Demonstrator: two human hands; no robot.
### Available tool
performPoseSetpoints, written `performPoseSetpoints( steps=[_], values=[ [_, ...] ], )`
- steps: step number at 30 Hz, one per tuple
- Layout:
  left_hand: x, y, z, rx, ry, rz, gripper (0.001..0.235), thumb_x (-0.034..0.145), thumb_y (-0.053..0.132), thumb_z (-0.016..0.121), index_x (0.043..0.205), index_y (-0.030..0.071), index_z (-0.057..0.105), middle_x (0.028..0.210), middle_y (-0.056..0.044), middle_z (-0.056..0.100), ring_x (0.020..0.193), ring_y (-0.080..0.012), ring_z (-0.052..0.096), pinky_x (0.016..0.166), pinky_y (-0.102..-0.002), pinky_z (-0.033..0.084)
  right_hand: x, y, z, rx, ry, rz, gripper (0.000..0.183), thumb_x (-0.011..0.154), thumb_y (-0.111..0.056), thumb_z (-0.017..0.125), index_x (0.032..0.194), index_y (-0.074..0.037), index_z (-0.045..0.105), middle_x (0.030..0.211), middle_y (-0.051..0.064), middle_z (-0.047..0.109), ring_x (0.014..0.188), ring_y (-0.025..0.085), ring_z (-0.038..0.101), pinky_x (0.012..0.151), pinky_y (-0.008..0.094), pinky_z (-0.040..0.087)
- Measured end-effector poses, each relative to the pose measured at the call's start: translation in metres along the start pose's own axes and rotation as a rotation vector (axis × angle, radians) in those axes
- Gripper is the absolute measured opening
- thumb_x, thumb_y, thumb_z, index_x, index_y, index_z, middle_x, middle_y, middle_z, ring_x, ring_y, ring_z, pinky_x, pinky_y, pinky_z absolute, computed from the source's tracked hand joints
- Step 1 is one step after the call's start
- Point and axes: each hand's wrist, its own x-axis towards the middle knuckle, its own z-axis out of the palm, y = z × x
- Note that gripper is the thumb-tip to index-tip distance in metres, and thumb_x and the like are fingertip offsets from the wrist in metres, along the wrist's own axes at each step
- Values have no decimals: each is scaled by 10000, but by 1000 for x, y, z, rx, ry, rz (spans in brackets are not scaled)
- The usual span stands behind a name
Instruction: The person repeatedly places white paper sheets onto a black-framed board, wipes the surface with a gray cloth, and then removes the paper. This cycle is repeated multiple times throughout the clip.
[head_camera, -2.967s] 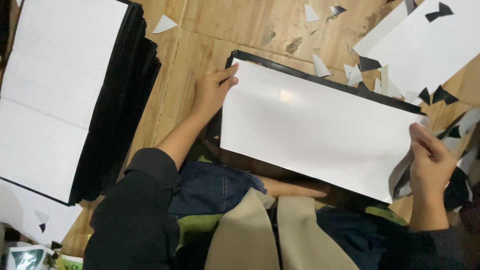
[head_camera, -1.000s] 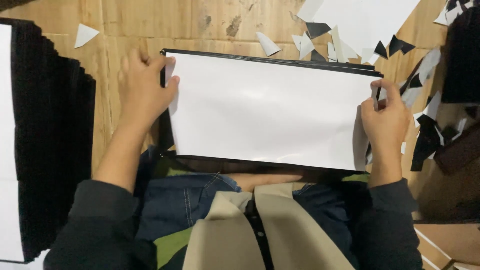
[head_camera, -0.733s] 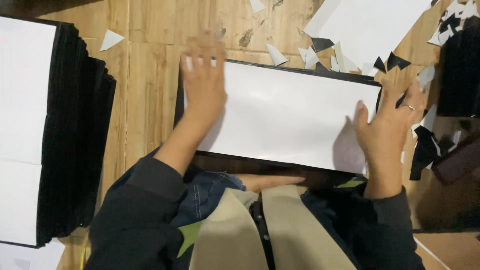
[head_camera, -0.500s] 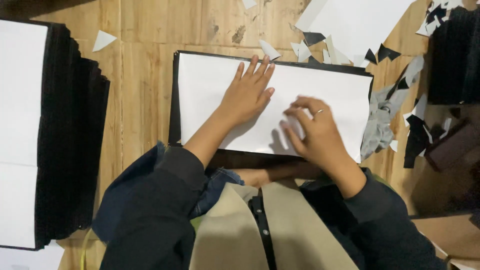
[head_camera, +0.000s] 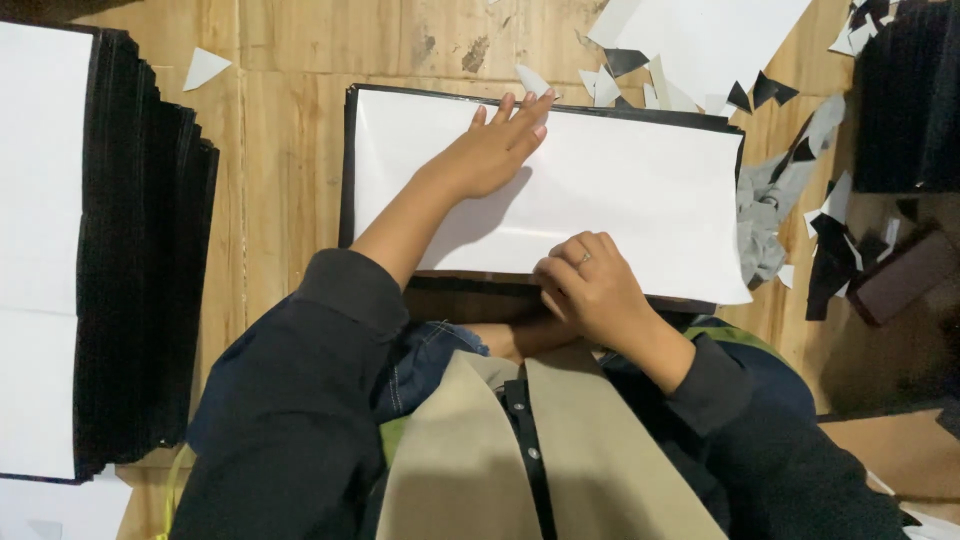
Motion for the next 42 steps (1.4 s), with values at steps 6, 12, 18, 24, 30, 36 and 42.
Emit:
performPoseSetpoints(
  steps=[6,12,18,24,30,36,42],
  values=[
    [4,1,2,157,-34,-28,535,993,347,200,1474,218,5,1558,-95,14,1424,-290,-65,1121,-470,-42,-5,-8,0,87,3,3,106,834,66,562,820,-19,500,756,115,451,634,261,401,558,334,338],
    [5,-3,16,370,31,-28,602,983,376,334,1484,194,54,1547,-98,0,1418,-295,-58,1124,-479,-14,-12,-9,16,134,-170,165,51,826,-116,568,811,-68,560,801,100,497,673,268,455,523,364,362],
    [4,-3,30,613,75,-48,683,963,405,370,1492,162,14,1539,-112,-63,1416,-313,-65,1126,-508,12,31,9,10,411,171,602,124,909,-79,427,978,-16,509,964,131,490,900,276,496,789,363,396],
    [2,-2,28,528,46,-81,634,948,289,292,1493,166,-8,1535,-96,-118,1415,-296,-117,1132,-495,-39,41,4,-26,522,-449,852,336,917,-310,352,1023,-111,601,962,104,667,880,312,595,749,398,408],
    [11,15,37,202,210,-120,549,958,312,92,1460,103,163,1528,-120,-41,1402,-328,-106,1102,-533,-91,54,27,13,591,176,783,513,990,-404,271,1370,-60,247,1423,173,333,1334,315,320,1080,427,258],
    [-8,-22,62,471,505,45,496,992,203,230,1481,135,279,1545,-118,174,1417,-330,131,1143,-497,86,31,48,46,62,-103,767,548,1001,-277,198,1452,33,201,1511,227,227,1397,365,200,1113,505,29],
    [-62,-79,16,592,561,-166,538,983,244,337,1504,169,223,1558,-82,91,1423,-298,45,1136,-517,75,-29,76,5,-89,-89,1003,558,1013,-227,312,1487,-1,124,1546,189,133,1416,357,121,1100,565,42]
  ],
)
